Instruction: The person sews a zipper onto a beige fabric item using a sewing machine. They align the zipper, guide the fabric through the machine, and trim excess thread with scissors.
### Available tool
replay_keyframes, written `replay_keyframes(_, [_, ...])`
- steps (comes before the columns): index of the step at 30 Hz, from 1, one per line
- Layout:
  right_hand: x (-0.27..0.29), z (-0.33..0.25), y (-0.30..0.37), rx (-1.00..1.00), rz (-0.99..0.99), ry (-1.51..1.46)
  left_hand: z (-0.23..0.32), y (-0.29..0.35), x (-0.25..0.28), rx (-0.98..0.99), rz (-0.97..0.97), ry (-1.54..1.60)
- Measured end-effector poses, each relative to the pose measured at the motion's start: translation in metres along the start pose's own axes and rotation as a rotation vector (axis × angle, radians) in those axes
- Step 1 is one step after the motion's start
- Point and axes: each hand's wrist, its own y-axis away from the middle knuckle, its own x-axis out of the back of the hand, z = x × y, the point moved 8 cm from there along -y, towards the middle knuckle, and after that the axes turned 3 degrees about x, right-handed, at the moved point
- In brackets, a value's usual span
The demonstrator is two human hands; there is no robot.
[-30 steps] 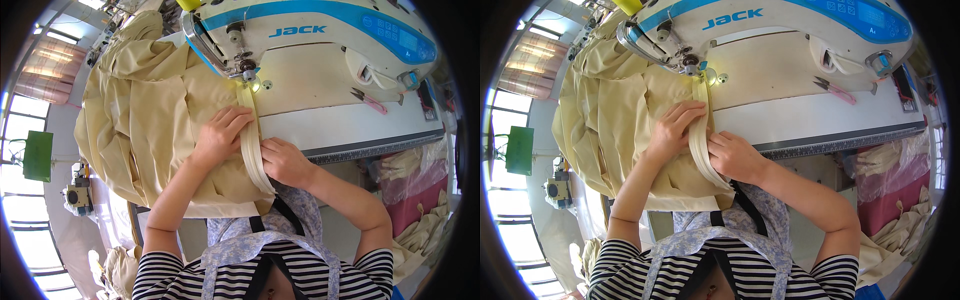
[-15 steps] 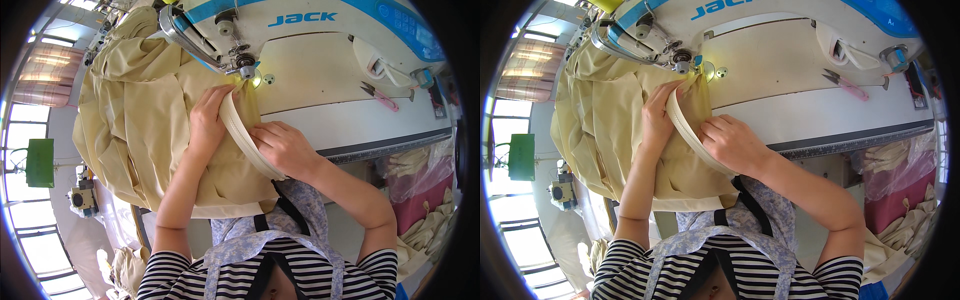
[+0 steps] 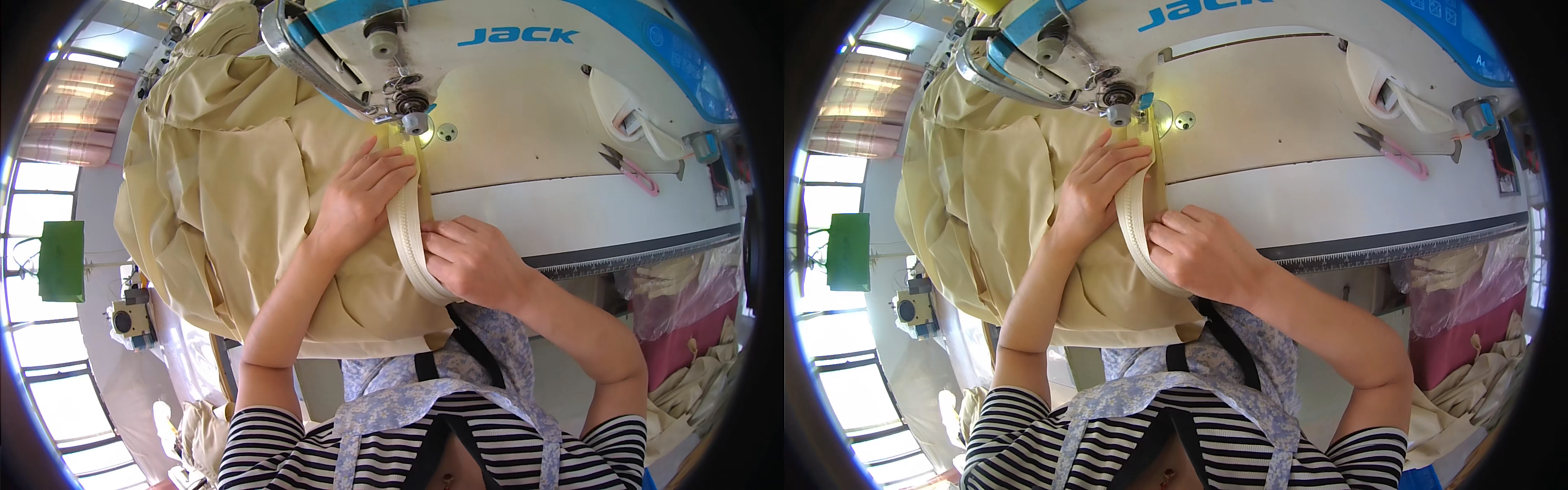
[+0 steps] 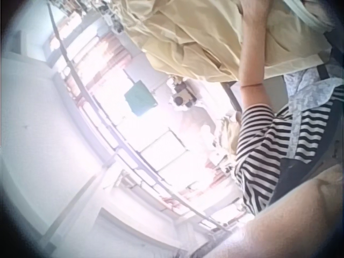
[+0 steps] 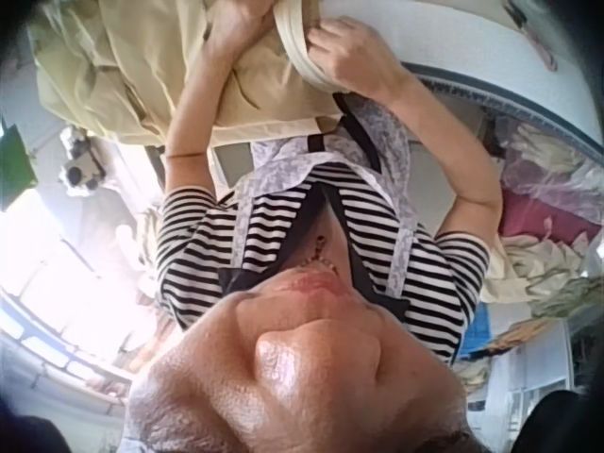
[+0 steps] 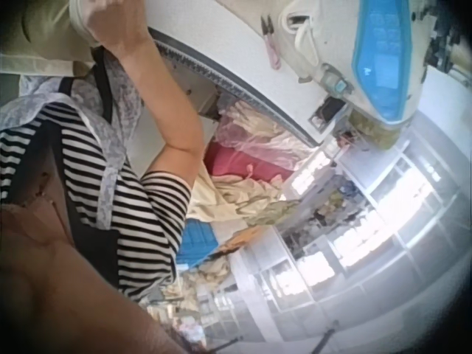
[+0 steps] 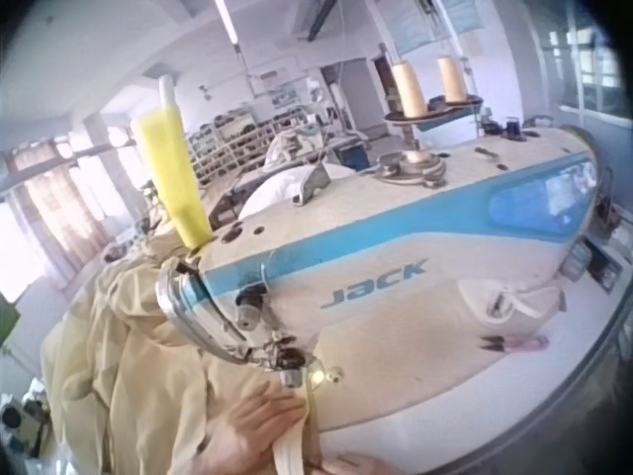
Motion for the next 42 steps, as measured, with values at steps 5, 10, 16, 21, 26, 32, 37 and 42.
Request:
replay_keyframes(5, [0.0, -0.001, 0.0, 0.009, -0.018, 0.015, -0.002, 0.002, -0.003, -0.02, -0.011, -0.065])
replay_keyframes(10, [0.0, -0.002, -0.001, 0.004, -0.045, 0.022, -0.004, 0.007, -0.009, -0.044, 0.009, -0.103])
replay_keyframes(16, [-0.002, 0.011, -0.014, -0.073, -0.044, 0.031, -0.019, -0.003, -0.007, -0.102, 0.08, -0.078])
replay_keyframes(21, [-0.002, 0.007, -0.015, -0.053, -0.075, 0.012, -0.004, -0.002, 0.001, -0.091, 0.007, 0.001])
replay_keyframes(26, [0.01, -0.013, 0.0, 0.011, -0.002, -0.042, 0.019, 0.013, 0.035, 0.085, 0.138, 0.122])
replay_keyframes(32, [0.008, -0.013, 0.004, 0.024, -0.011, -0.078, -0.029, 0.012, 0.052, 0.547, 0.17, 0.486])
replay_keyframes(37, [0.009, -0.014, 0.005, 0.04, -0.024, -0.076, 0.012, 0.008, 0.033, 0.166, 0.096, 0.218])
replay_keyframes(42, [0.008, -0.015, 0.006, 0.058, -0.031, -0.1, 0.026, 0.019, 0.018, 0.022, 0.117, 0.097])
